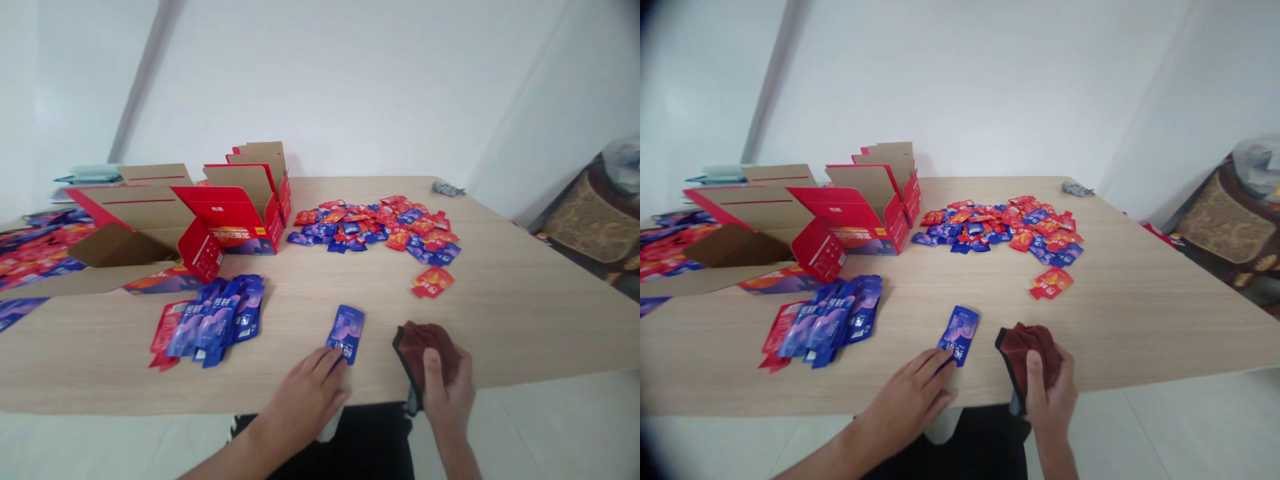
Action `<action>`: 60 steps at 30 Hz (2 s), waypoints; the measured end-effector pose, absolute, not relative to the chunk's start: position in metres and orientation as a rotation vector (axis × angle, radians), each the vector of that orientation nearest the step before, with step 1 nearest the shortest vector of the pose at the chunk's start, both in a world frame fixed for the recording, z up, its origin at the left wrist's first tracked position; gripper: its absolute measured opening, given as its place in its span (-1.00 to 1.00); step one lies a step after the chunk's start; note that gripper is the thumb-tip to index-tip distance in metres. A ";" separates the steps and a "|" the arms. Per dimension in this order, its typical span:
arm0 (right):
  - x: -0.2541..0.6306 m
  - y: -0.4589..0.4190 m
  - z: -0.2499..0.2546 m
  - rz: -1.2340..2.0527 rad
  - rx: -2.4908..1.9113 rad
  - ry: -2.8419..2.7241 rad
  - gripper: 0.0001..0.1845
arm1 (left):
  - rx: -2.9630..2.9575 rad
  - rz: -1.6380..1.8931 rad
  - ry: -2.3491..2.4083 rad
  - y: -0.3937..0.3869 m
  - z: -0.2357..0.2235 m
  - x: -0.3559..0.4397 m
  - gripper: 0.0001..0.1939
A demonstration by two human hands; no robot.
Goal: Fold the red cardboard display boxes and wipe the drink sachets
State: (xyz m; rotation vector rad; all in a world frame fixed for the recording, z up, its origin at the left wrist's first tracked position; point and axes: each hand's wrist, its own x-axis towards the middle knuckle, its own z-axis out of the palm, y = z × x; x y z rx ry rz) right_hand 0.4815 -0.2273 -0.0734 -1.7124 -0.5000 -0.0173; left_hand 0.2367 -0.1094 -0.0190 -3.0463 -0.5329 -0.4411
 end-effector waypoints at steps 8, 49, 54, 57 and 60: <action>0.493 -0.228 -0.052 0.135 -1.893 -0.568 -0.22 | -2.985 -0.393 -0.589 -0.139 -0.037 0.204 -0.47; 0.495 -0.098 -0.013 -0.422 -1.840 -2.009 -0.58 | -2.984 -0.828 -0.487 -0.140 -0.054 0.195 -0.63; 0.460 -0.134 0.005 -0.393 -1.754 -1.704 -0.54 | -2.981 -0.905 -0.499 -0.141 -0.053 0.197 -0.65; 0.426 -0.161 -0.005 -0.124 -1.582 -2.057 -0.63 | -3.026 -0.867 -0.525 -0.141 -0.050 0.198 -0.65; 0.420 -0.162 -0.022 -0.041 -1.559 -2.166 -0.66 | -3.042 -0.838 -0.529 -0.141 -0.048 0.197 -0.64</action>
